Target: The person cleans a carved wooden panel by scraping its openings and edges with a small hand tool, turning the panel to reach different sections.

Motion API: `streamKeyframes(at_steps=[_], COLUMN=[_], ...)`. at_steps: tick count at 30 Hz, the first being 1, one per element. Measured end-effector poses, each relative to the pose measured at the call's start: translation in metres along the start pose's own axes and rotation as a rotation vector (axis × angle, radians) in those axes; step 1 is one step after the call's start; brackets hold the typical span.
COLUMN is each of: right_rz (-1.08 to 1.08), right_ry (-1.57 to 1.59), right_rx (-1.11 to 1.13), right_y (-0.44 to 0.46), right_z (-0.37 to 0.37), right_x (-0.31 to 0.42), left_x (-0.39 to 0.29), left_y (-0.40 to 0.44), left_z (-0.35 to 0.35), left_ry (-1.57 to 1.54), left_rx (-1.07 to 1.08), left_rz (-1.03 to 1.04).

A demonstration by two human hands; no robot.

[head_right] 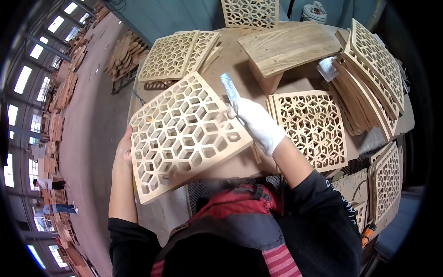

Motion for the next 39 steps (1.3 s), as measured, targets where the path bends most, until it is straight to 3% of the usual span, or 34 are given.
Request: streamKeyframes(at_steps=[8,24,27,28,29,31,33,35,39], right_rz=[-0.011,-0.034,-0.129,-0.189,-0.242,-0.238,-0.313,-0.254,-0.421], right_ry=[-0.108,-0.117,-0.274,-0.468,-0.408,-0.635,-0.514,-0.566,-0.621], right_rx=[-0.017,-0.057,-0.096,-0.094,-0.007,-0.056,0.068,0.064,0.02], right_y=[-0.007,-0.003,0.0,0.005,0.006,-0.001,0.008,0.012,0.017], right_z=[-0.005,-0.013,-0.015,-0.022,-0.025,-0.013,-0.025,-0.031,-0.024], right_x=[0.003,-0.014,-0.021,-0.025,-0.028,-0.016,-0.031,-0.042,-0.052], left_x=[0.009,0.007,0.011,0.008,0.006,0.003,0.006,0.003,0.005], left_y=[-0.002,-0.025,-0.031,-0.024,-0.021,-0.018,-0.028,-0.032,-0.059], left_z=[0.005,0.035,0.045,0.033,0.03,0.027,0.039,0.037,0.06], left_ry=[-0.039,0.052,0.041,0.139,0.201,0.325,0.403,0.483,0.652], left_rx=[0.033,-0.006,0.053,-0.026,-0.016,0.006,-0.056,-0.042,-0.086], left_rz=[-0.05,0.148,0.244,0.357,0.45,0.636,0.818,0.961,1.16])
Point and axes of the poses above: each hand's wrist, its own y-axis towards the middle knuckle, its own z-axis out of the palm, x = y × z, the point moved 2 cm from there along y, towards the middle knuckle, and after that the axes turned 3 degrees about x, right-handed, at the moved point
